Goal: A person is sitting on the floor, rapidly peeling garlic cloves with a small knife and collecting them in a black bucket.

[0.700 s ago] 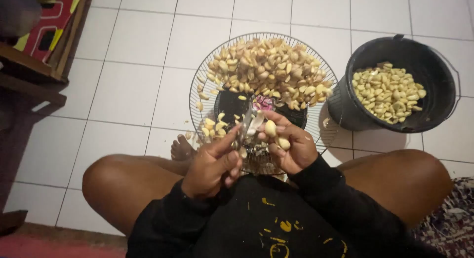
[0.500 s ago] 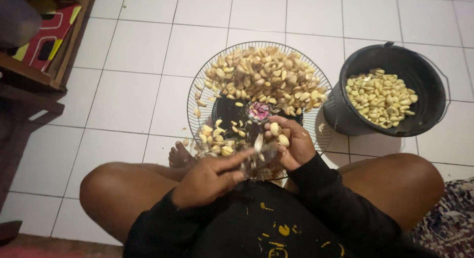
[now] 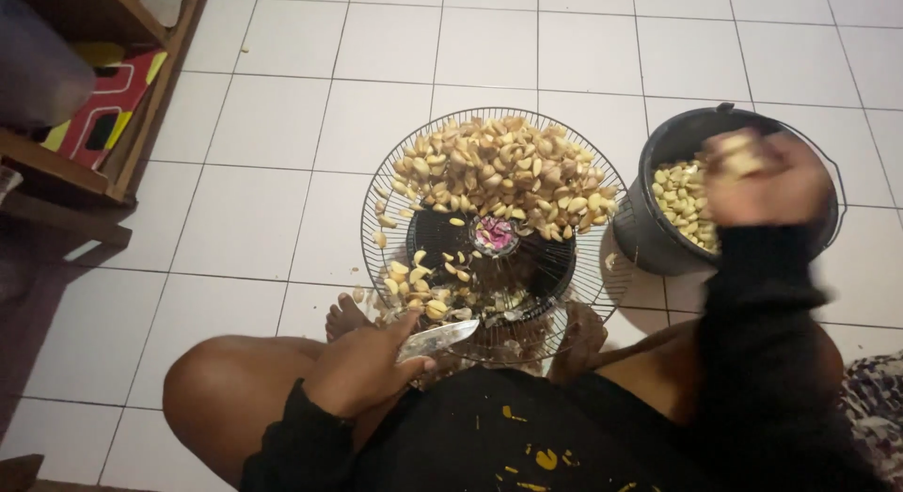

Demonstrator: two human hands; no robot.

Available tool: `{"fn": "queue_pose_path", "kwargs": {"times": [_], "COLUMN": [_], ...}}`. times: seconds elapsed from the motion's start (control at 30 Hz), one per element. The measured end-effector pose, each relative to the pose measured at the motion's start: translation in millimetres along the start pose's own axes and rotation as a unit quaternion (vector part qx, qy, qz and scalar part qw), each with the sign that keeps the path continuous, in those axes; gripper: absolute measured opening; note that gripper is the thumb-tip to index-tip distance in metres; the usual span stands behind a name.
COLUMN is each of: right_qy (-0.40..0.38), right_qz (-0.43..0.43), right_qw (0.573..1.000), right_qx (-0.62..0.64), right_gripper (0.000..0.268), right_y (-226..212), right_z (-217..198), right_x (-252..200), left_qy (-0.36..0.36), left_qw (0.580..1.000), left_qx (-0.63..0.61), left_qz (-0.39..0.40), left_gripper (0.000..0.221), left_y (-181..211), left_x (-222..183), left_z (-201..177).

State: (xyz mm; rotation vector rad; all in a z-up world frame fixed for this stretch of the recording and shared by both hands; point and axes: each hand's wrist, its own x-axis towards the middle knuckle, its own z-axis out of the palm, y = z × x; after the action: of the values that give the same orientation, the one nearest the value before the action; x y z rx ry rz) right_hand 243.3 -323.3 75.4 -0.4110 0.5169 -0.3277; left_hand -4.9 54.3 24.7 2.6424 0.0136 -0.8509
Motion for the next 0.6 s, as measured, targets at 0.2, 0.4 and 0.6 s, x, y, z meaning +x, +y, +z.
{"fn": "queue_pose_path", "kwargs": {"times": [0.2, 0.4, 0.6], "right_qy": [-0.074, -0.007, -0.164], "right_qz": [-0.076, -0.261, -0.241], "right_qw": [0.976, 0.506, 0.507], "right_qx": [-0.19, -0.822, -0.811], "right_gripper": [0.078, 0.077, 0.055], "right_y": [-101.2, -101.3, -100.5], "right_z": [-68.3, -154.7, -76.9], "right_x": [260.8, 314.0, 128.9], "left_qy": [-0.009, -0.019, -0.017], "left_qw": [1.0, 0.999, 0.996], "left_qx": [-0.002, -0.031, -0.037], "left_qz": [-0.026, -0.035, -0.076], "left_gripper": [0.073, 0.077, 0.076], "left_y": [11.6, 23.5, 33.6], "left_x": [-5.9, -10.0, -12.6], "left_z": [-11.2, -22.7, -31.9]}}
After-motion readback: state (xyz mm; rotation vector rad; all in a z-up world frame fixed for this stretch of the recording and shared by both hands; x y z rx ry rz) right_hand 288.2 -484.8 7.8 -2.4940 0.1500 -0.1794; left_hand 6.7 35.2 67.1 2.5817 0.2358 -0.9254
